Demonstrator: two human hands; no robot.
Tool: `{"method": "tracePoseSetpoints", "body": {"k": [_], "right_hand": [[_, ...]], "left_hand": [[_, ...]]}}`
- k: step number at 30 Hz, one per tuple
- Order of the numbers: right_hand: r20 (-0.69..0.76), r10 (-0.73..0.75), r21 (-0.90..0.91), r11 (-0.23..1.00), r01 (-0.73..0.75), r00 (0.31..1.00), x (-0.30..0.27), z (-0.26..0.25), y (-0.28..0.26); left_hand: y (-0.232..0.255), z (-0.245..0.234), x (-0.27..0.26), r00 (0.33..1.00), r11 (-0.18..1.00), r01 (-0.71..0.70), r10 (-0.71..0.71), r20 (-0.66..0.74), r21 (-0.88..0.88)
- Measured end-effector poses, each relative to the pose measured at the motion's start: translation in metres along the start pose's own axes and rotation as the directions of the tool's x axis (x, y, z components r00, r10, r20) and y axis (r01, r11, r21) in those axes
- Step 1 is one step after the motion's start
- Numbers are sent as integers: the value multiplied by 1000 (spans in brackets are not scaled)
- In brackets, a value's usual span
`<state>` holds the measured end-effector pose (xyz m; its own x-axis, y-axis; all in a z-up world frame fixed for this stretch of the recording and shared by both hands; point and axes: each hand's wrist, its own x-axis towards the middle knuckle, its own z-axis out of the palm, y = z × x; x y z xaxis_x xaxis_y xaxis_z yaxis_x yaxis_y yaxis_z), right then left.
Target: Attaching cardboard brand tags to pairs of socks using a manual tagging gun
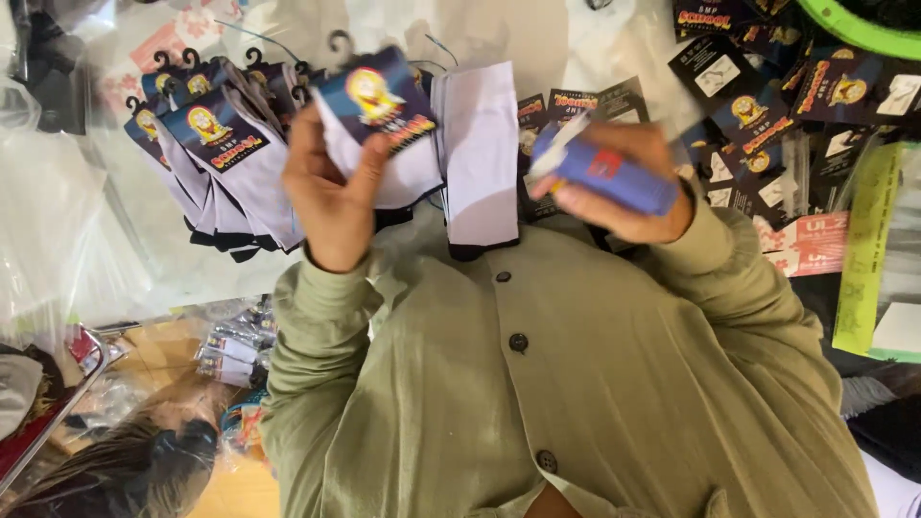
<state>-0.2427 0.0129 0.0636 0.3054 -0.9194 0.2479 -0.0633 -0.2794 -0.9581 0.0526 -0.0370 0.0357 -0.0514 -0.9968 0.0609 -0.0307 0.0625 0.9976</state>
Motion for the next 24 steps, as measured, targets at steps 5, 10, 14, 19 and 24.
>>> {"method": "tracePoseSetpoints", "body": {"k": [5,10,14,19,24], "right_hand": [[71,124,-176,978,-110,990,18,18,-22],[-27,-14,-54,998,12,1000,22,26,-1],[-71,-118,-121,987,109,990,24,30,5],[-102,-133,-110,986,122,986,30,38,9],[-78,-118,-88,990,111,990,34,39,8]], "left_hand": [[21,32,-11,1000,998,24,-25,16,57],[19,46,-13,991,991,-119,122,-50,57],[25,51,-11,980,976,-180,189,-65,126],[6,58,-24,968,950,-231,247,-51,209],[14,47,-23,934,910,-350,356,13,223]]}}
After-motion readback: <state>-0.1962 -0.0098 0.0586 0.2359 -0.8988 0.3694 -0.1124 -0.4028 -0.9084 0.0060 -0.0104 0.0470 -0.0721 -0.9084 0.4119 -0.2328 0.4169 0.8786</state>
